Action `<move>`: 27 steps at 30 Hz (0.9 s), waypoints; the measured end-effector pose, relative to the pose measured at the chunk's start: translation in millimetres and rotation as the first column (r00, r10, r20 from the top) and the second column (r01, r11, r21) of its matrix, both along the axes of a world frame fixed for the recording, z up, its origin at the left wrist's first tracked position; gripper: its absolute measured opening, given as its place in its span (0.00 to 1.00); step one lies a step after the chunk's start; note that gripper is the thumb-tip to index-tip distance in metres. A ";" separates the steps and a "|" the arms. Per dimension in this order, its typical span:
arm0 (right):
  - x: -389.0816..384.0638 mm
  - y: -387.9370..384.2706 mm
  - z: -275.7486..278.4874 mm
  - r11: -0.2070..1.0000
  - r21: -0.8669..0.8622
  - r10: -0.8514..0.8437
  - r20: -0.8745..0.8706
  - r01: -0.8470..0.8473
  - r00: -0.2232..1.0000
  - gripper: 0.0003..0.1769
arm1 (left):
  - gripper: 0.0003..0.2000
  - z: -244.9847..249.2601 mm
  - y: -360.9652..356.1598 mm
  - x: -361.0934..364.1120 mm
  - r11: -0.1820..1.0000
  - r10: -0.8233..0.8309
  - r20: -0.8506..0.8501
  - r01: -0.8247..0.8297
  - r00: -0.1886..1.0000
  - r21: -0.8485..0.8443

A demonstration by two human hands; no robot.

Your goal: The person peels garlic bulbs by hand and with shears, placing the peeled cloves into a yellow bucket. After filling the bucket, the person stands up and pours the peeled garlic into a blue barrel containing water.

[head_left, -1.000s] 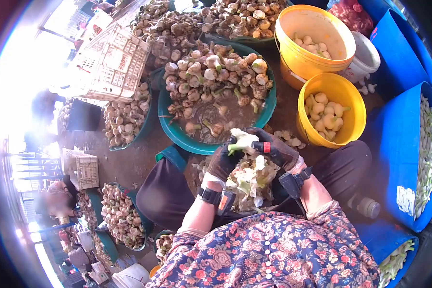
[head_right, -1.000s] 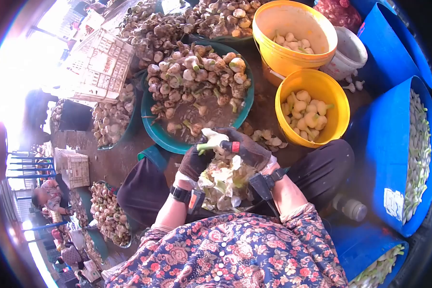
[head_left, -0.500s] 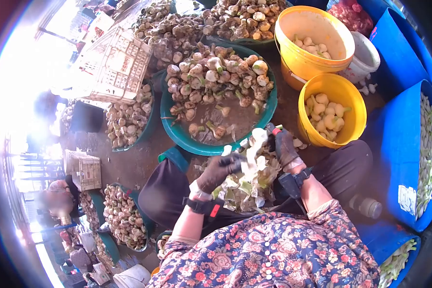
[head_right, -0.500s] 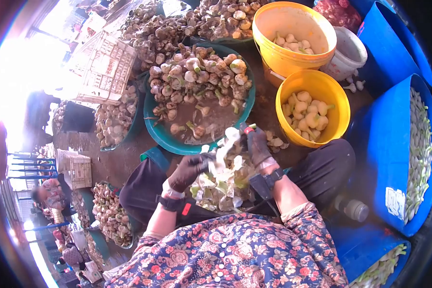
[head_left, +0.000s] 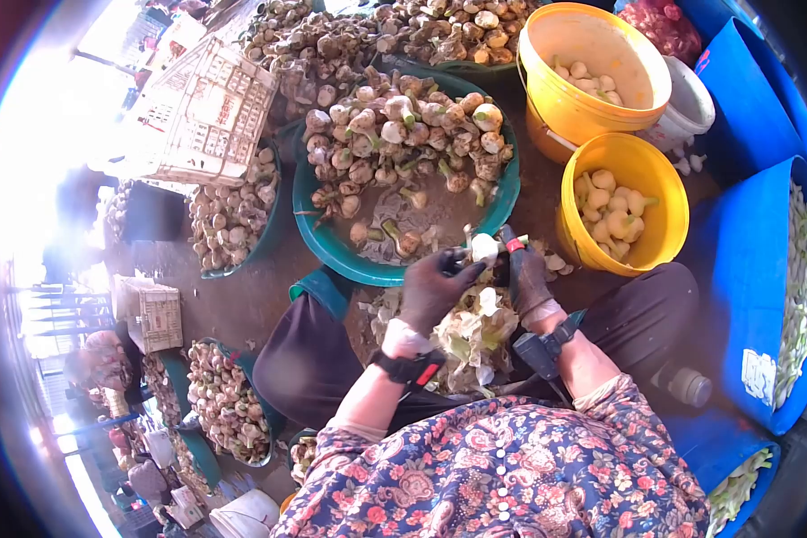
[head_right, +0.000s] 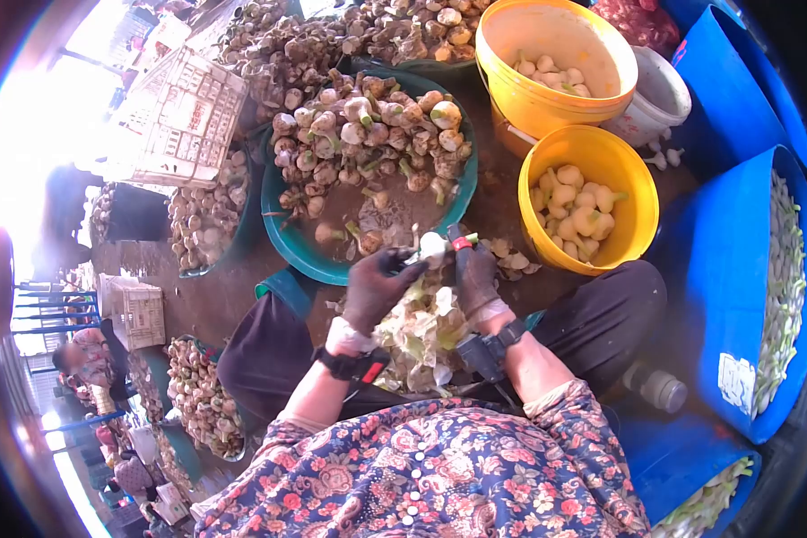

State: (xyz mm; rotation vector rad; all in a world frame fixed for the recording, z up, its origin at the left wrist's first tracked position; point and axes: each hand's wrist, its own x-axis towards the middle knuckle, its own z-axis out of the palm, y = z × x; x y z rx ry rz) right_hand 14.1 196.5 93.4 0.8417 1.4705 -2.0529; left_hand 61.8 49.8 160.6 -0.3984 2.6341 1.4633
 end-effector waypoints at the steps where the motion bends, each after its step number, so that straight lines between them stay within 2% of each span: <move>1: 3.1 -4.5 -0.6 0.998 0.028 -0.049 -0.070 0.051 0.996 0.18 | 0.15 3.5 12.2 -6.0 0.999 -0.004 0.012 0.005 1.000 -0.037; 3: 3.8 -8.1 0.9 0.992 0.077 -0.087 -0.170 0.101 0.982 0.18 | 0.13 -18.5 19.9 -12.2 0.993 0.120 0.005 -0.120 0.993 -0.015; 5: 3.4 -7.8 4.1 0.988 0.122 -0.068 -0.224 0.097 0.972 0.18 | 0.11 -47.5 12.8 -13.7 0.927 0.205 0.114 -0.230 0.972 0.298; 6: 4.9 -6.7 -9.4 0.973 0.216 -0.014 -0.294 0.081 0.956 0.18 | 0.11 -50.5 11.0 -12.7 0.851 0.236 0.181 -0.293 0.955 0.436; 7: 5.1 -6.7 -29.2 0.949 0.306 0.048 -0.359 0.069 0.932 0.18 | 0.10 -53.0 9.0 -11.6 0.817 0.259 0.210 -0.330 0.943 0.473; 8: 2.7 -10.2 -24.6 0.917 0.392 0.116 -0.421 0.065 0.900 0.18 | 0.10 -49.9 7.5 -12.9 0.781 0.281 0.236 -0.364 0.930 0.508; 9: 3.6 -10.6 -19.3 0.958 0.283 0.064 -0.352 0.041 0.934 0.18 | 0.09 -47.8 5.8 -13.9 0.742 0.300 0.263 -0.397 0.917 0.541; 10: 6.9 -7.9 -13.5 0.985 0.171 0.021 -0.274 0.027 0.961 0.18 | 0.09 -60.3 -1.0 -12.9 0.794 0.297 0.243 -0.380 0.924 0.475; 11: 8.0 -6.4 -2.4 0.998 0.058 -0.014 -0.190 0.025 0.982 0.18 | 0.09 -72.0 -10.2 -10.7 0.918 0.285 0.181 -0.322 0.941 0.229; 12: 7.4 -4.7 -1.5 0.999 -0.028 -0.021 -0.116 0.018 0.993 0.18 | 0.10 -78.5 -20.9 -8.4 0.967 0.256 0.123 -0.254 0.959 -0.038; 13: 4.4 -1.8 -0.5 0.993 -0.114 -0.023 -0.044 0.018 0.999 0.18 | 0.10 -84.2 -31.4 -6.7 0.935 0.211 0.073 -0.179 0.975 -0.307; 14: 0.0 1.2 -0.3 0.979 -0.200 -0.025 0.026 0.029 0.999 0.18 | 0.12 -69.0 -34.9 -4.5 0.970 0.243 0.264 -0.225 0.934 -0.094; 15: -1.5 4.2 -0.9 0.969 -0.244 -0.031 0.042 0.041 0.999 0.18 | 0.14 -70.2 -39.6 -0.2 0.967 0.254 0.275 -0.240 0.927 -0.085; 17: 0.1 7.7 -3.0 0.942 -0.330 -0.027 0.081 0.052 0.996 0.18 | 0.19 -67.0 -48.4 8.1 0.977 0.054 0.244 -0.001 0.968 -0.213; 20: -3.7 11.0 -6.7 0.900 -0.434 0.033 0.111 0.018 0.993 0.16 | 0.23 -30.7 -54.3 -6.8 0.958 -0.033 0.621 0.202 0.783 -0.205; 21: -6.5 10.4 -5.4 0.907 -0.420 0.028 0.095 0.015 0.995 0.16 | 0.28 -67.2 -75.9 -1.2 0.886 0.060 0.355 0.114 0.933 -0.449; 23: -7.9 13.3 -2.8 0.925 -0.380 0.015 0.071 0.013 0.997 0.16 | 0.30 -105.1 -101.1 -16.5 0.871 0.282 0.223 -0.152 0.933 -0.467; 26: -18.7 17.9 11.4 0.889 -0.448 -0.046 0.110 0.091 0.993 0.14 | 0.33 -137.7 -123.2 -44.1 0.913 0.277 0.444 -0.090 0.852 -0.397; 27: -23.7 22.9 16.9 0.876 -0.469 -0.070 0.118 0.118 0.991 0.14 | 0.34 -157.3 -128.3 -53.3 0.923 0.214 0.488 -0.012 0.846 -0.384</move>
